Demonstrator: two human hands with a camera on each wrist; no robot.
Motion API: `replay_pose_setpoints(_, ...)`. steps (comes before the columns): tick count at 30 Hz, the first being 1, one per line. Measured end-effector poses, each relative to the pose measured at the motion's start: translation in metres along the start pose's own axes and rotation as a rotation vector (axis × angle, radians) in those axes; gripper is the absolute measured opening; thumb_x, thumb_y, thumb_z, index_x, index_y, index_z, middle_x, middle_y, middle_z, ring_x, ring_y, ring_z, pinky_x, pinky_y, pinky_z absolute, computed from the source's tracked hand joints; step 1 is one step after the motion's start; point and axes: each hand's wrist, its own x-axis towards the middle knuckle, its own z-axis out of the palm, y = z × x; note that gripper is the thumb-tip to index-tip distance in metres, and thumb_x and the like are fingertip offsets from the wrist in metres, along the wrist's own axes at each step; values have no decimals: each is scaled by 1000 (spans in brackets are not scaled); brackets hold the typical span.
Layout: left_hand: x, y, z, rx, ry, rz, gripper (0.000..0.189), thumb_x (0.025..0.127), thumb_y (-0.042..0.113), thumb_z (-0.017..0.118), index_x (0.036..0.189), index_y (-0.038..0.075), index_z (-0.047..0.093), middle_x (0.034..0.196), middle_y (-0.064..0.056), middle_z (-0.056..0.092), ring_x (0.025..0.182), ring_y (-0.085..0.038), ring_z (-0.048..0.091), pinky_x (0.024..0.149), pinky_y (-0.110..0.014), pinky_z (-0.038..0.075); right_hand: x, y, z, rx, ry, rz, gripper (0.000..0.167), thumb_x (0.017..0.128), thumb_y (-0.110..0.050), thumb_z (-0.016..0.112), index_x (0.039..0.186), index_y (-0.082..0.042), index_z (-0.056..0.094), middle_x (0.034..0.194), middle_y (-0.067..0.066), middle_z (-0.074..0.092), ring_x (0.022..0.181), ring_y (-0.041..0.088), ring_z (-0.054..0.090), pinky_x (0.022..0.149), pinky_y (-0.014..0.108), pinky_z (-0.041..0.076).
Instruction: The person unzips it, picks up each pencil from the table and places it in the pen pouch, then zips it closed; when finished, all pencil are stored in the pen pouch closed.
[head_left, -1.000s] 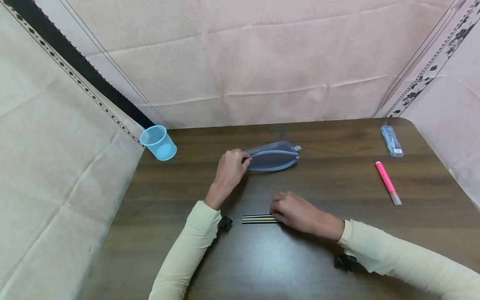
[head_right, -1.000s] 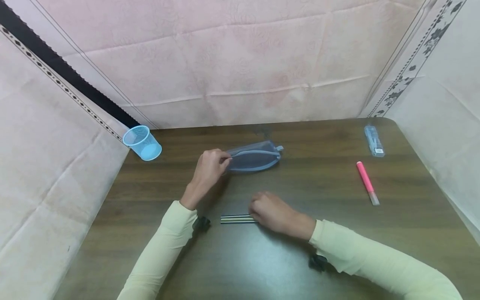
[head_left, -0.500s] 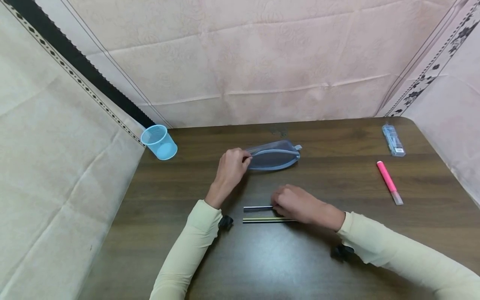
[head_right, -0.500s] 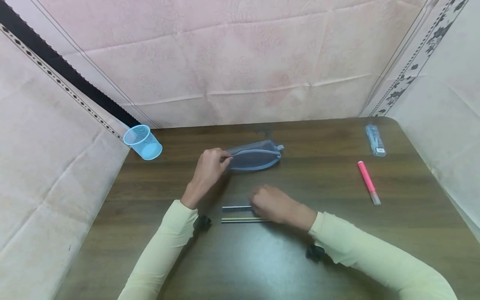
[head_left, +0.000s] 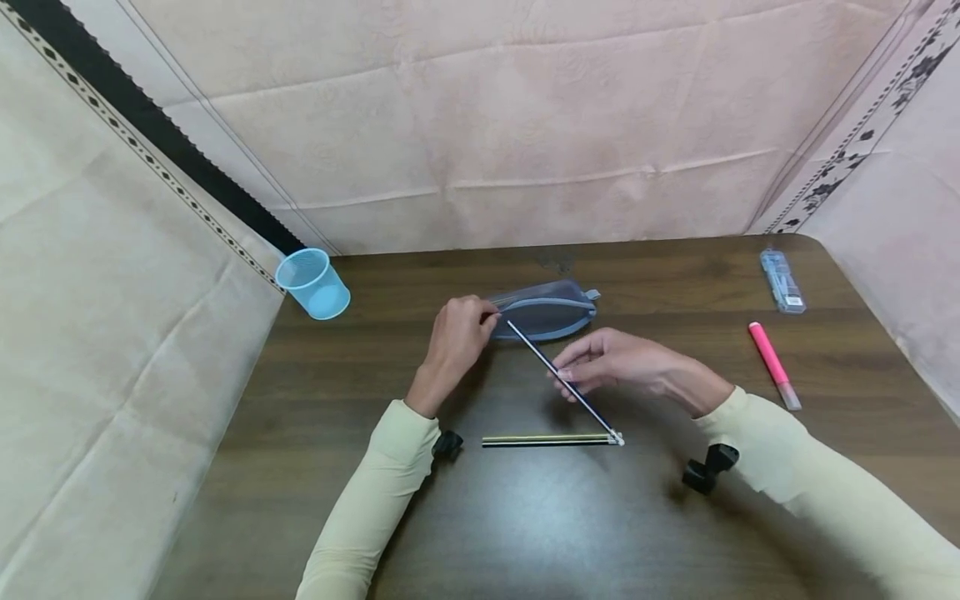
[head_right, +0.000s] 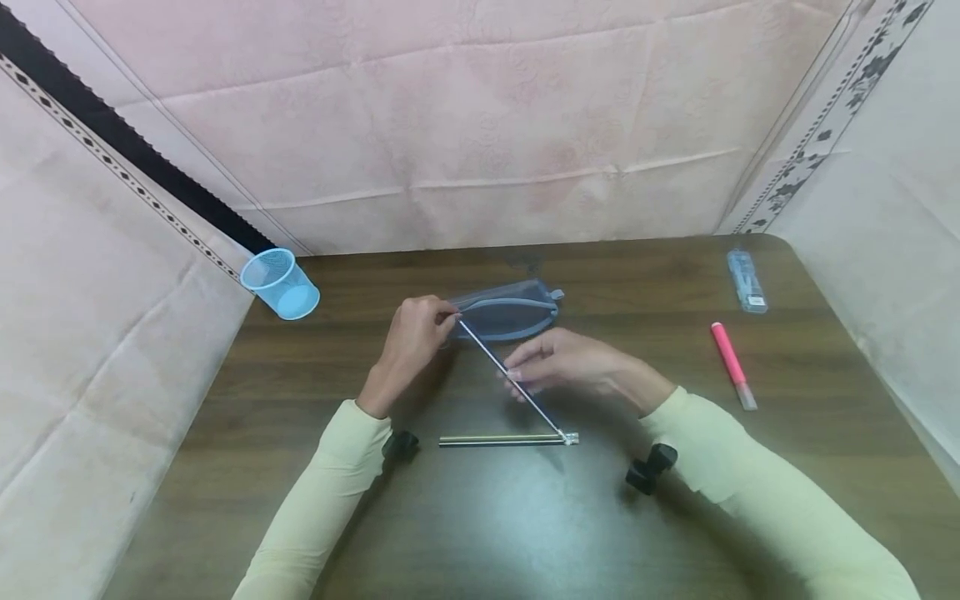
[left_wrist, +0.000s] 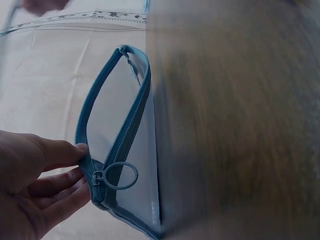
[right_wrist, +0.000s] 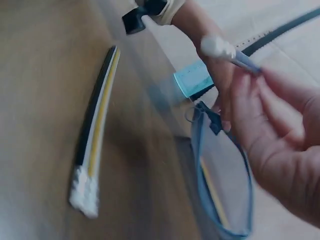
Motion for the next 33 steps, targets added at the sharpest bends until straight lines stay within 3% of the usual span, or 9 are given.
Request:
replay_pose_setpoints(5, -1, 1, -1, 4, -1, 1, 13, 93, 15, 73, 100, 7, 81, 93, -8, 78, 76, -16, 68, 68, -29, 57, 23, 13, -4, 511, 91, 178, 25, 105, -2, 47, 113, -1, 70, 106, 10, 76, 99, 17, 73, 92, 30, 58)
replay_pose_setpoints(8, -1, 2, 1, 7, -14, -2, 14, 93, 16, 73, 101, 7, 81, 94, -8, 78, 77, -16, 68, 68, -29, 56, 39, 16, -8, 686, 204, 173, 27, 106, -2, 45, 106, -2, 72, 103, 13, 77, 98, 19, 75, 91, 29, 58)
replay_pose_setpoints(11, -2, 3, 2, 9, -26, -8, 14, 93, 16, 73, 101, 7, 81, 94, -8, 78, 75, -15, 67, 67, -28, 55, 53, 15, -14, 778, 304, 126, 29, 105, -1, 45, 98, 0, 72, 98, 16, 77, 93, 20, 76, 90, 28, 58)
replay_pose_setpoints(15, -1, 5, 3, 21, -25, -6, 14, 94, 16, 72, 100, 9, 81, 93, -7, 77, 75, -14, 66, 66, -28, 55, 69, 11, -20, 887, 411, 87, 21, 103, 3, 46, 103, 3, 66, 90, 18, 76, 86, 21, 76, 93, 28, 57)
replay_pose_setpoints(18, -1, 6, 3, 22, -27, 0, 14, 94, 16, 71, 100, 9, 81, 91, -7, 77, 73, -15, 64, 64, -29, 54, 79, 9, -23, 923, 497, 87, 26, 102, 5, 46, 126, 2, 54, 86, 17, 75, 84, 21, 76, 98, 28, 52)
replay_pose_setpoints(20, -1, 7, 3, 23, -33, 0, 13, 94, 16, 71, 100, 9, 81, 90, -6, 77, 72, -15, 64, 63, -29, 54, 85, 8, -24, 924, 548, 87, 42, 102, 6, 45, 142, -1, 44, 94, 19, 75, 96, 23, 75, 102, 28, 48)
replay_pose_setpoints(22, -1, 8, 3, 33, -34, 8, 13, 95, 16, 71, 99, 9, 81, 91, -6, 77, 75, -15, 66, 66, -31, 55, 92, 7, -23, 913, 606, 80, 53, 101, 8, 44, 152, -2, 36, 114, 23, 72, 115, 25, 69, 105, 29, 45)
replay_pose_setpoints(26, -1, 8, 3, 44, -30, 18, 13, 94, 16, 71, 98, 10, 82, 92, -6, 78, 80, -17, 71, 72, -36, 59, 108, 6, -18, 908, 715, 39, 55, 99, 13, 44, 153, 2, 36, 149, 20, 48, 139, 25, 47, 109, 31, 44)
replay_pose_setpoints(33, 1, 8, 4, 39, -19, 23, 12, 93, 16, 73, 98, 9, 82, 91, -6, 78, 77, -17, 69, 71, -35, 58, 127, 5, -12, 902, 895, -15, 54, 97, 17, 47, 148, -1, 46, 147, 18, 53, 133, 25, 56, 103, 33, 51)
